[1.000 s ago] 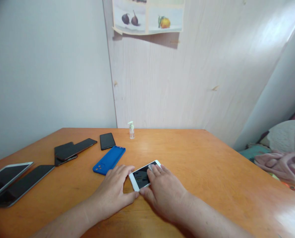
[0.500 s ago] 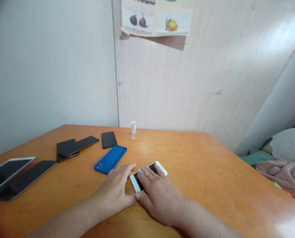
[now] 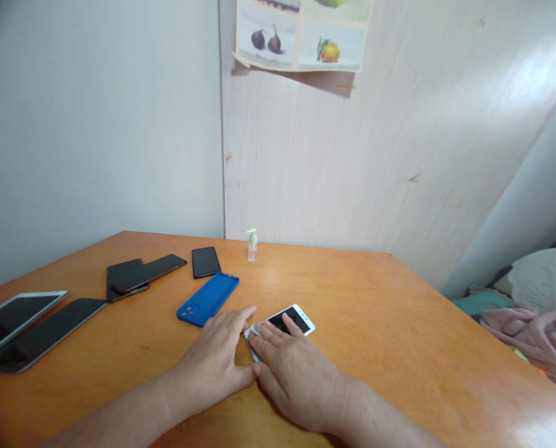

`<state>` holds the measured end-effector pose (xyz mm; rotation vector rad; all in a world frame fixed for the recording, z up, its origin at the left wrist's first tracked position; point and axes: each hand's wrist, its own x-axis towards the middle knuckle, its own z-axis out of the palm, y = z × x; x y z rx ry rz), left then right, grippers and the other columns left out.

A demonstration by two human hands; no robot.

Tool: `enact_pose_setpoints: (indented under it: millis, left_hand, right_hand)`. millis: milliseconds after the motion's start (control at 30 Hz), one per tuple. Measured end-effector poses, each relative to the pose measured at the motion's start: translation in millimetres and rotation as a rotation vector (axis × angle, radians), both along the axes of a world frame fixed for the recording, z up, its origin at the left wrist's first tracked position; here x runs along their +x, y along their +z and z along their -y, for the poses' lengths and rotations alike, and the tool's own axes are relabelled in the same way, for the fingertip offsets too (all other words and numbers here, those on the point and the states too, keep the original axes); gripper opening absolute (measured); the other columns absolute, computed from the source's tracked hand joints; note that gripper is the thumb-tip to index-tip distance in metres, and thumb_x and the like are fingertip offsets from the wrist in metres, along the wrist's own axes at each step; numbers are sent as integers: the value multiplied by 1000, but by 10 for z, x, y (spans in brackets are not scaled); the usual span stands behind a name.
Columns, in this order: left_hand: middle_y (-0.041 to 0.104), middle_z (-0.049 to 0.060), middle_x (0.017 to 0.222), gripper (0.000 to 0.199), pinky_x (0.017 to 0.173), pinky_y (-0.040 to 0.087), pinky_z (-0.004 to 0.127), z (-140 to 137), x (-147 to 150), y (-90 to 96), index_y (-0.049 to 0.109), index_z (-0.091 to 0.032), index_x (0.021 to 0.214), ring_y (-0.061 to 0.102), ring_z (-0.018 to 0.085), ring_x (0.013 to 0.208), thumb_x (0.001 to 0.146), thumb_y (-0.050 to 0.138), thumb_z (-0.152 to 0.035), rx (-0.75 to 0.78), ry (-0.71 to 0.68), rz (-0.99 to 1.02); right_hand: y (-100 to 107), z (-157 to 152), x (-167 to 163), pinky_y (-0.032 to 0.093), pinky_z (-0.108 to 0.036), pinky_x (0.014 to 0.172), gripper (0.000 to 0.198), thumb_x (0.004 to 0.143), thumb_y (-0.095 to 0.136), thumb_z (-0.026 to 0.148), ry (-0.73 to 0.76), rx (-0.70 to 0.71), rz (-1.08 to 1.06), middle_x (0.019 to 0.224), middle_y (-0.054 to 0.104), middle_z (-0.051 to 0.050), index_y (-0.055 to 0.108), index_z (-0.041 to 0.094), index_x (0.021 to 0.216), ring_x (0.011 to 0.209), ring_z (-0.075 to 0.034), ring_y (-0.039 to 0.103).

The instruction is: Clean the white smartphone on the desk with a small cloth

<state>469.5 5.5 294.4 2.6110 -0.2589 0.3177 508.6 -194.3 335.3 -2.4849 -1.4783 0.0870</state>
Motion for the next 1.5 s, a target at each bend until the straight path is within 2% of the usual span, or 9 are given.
enact_pose_setpoints:
  millis: [100,200,333,433,533,733,1067,1333,1500]
  left_hand:
    - [59,13,132,74,104,36,48,0,-4,23,44,-21,138,51,34,124,74,70,-46,11,1,-3]
    - [59,12,130,72,104,36,48,-2,-9,54,49,-22,133,51,33,123,71,74,-46,31,-9,-14]
    - [61,10,123,66,100,38,47,-9,-18,84,54,-23,129,53,33,118,72,73,-51,61,-25,-27]
    - [61,10,121,67,98,39,46,-11,-19,91,55,-23,128,53,33,117,72,72,-57,63,-27,-24]
    - [61,10,120,66,97,40,45,-7,-11,96,55,-23,127,54,32,115,72,73,-55,61,-31,-10]
    - [67,8,110,49,91,45,40,7,25,122,60,-21,117,59,28,106,75,72,-43,1,-59,17]
    - [71,3,91,33,73,48,29,-7,96,137,63,-20,99,66,20,83,86,59,-50,-349,7,-97]
    - [70,1,84,31,68,40,26,-27,84,164,65,-21,87,63,18,79,92,52,-48,-187,-15,-39]
    - [64,1,74,39,68,37,28,-29,68,189,61,-22,82,59,18,74,101,37,-46,-42,-75,30]
  right_hand:
    - [6,42,60,22,-48,119,42,99,39,26,-46,11,26,143,56,-9,53,23,138,134,-24,48]
    - [-67,187,342,31,-45,114,38,97,40,24,-270,38,21,133,64,-11,61,22,128,123,-24,58]
    - [-140,394,697,47,-39,96,27,93,47,29,-520,260,-156,108,75,-7,71,25,106,104,-26,68]
    - [-151,461,816,48,-39,93,30,91,50,31,-598,368,-184,111,73,-11,66,18,114,105,-27,67]
    - [-158,454,842,51,-35,79,32,88,51,29,-653,470,-257,95,74,-10,60,15,116,87,-22,69]
    - [-147,402,840,47,-27,60,14,81,57,31,-674,650,-442,72,68,-3,58,17,85,64,-15,62]
    - [-134,319,778,40,-23,52,24,81,59,40,-626,840,-545,68,62,1,61,17,85,55,-10,51]
    - [-316,257,831,40,-24,49,22,85,58,39,-622,833,-430,67,63,0,66,18,84,53,-12,52]
    - [-335,239,820,45,-27,58,24,89,56,37,-556,827,-288,74,65,-2,70,19,85,61,-14,58]
